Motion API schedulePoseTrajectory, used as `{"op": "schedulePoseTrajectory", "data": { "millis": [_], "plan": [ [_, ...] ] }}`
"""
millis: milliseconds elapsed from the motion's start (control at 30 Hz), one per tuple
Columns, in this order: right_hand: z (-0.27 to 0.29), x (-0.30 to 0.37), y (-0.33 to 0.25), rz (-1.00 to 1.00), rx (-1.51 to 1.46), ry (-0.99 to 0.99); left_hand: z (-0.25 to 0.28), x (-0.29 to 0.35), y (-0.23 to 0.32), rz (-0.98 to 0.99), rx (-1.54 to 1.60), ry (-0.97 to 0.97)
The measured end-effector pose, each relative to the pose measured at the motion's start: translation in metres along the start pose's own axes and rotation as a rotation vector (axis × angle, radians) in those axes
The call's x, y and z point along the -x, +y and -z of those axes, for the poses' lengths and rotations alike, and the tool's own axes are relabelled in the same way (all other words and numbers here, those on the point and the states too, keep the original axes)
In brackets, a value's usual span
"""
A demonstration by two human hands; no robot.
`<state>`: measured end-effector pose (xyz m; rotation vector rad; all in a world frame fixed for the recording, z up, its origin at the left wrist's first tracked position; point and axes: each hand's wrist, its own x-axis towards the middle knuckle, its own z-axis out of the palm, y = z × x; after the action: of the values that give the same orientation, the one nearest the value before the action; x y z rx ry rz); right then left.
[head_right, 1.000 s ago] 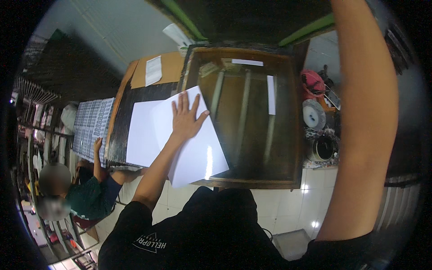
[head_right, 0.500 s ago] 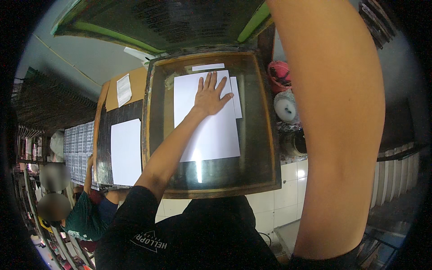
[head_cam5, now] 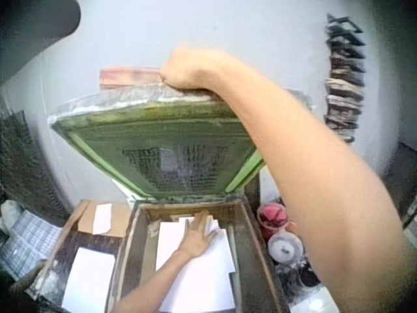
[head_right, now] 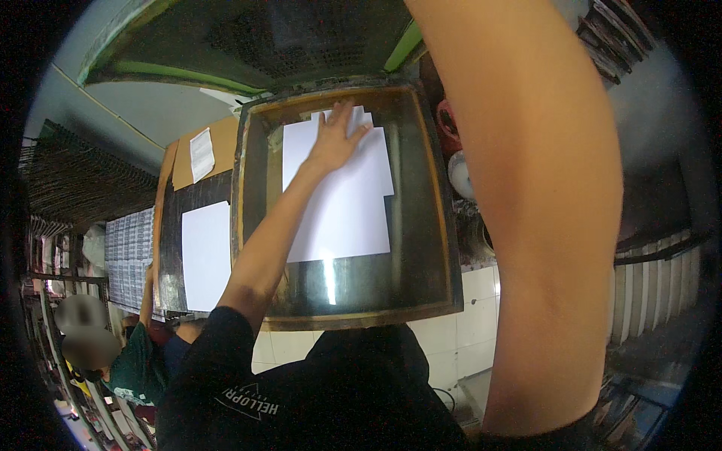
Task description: The person performs screen printing on sheets of paper by applying ink to the screen and using a squeegee to transfer the design onto the paper underneath.
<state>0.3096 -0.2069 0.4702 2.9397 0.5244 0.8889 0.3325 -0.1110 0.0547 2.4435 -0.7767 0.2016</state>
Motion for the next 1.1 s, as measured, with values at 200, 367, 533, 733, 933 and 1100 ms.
{"op": "schedulePoseTrajectory", "data": {
  "millis": [200, 367, 533, 733, 933, 1100],
  "plan": [
    [0.025, 0.111, -0.060, -0.301, -0.372, -0.113, 0.175, 0.091, 0.092, -0.101, 0.964, 0.329],
    [-0.066, 0.210, -0.090, -0.087, -0.449, 0.106, 0.204, 0.228, 0.090, 0.195, 1.175, 0.163],
    [-0.126, 0.285, -0.128, -0.194, -0.608, -0.263, 0.143, 0.326, 0.074, 0.748, 1.586, -0.056],
    [-0.197, 0.346, -0.155, -0.106, -0.592, -0.579, 0.092, 0.353, 0.045, 1.053, 1.884, -0.071],
    [-0.189, 0.354, -0.173, -0.043, -0.502, -0.505, 0.089, 0.351, 0.040, 1.167, 1.882, -0.091],
    [-0.198, 0.350, -0.175, -0.017, -0.392, -0.362, 0.084, 0.356, 0.036, 1.226, 1.866, -0.095]
  ]
}}
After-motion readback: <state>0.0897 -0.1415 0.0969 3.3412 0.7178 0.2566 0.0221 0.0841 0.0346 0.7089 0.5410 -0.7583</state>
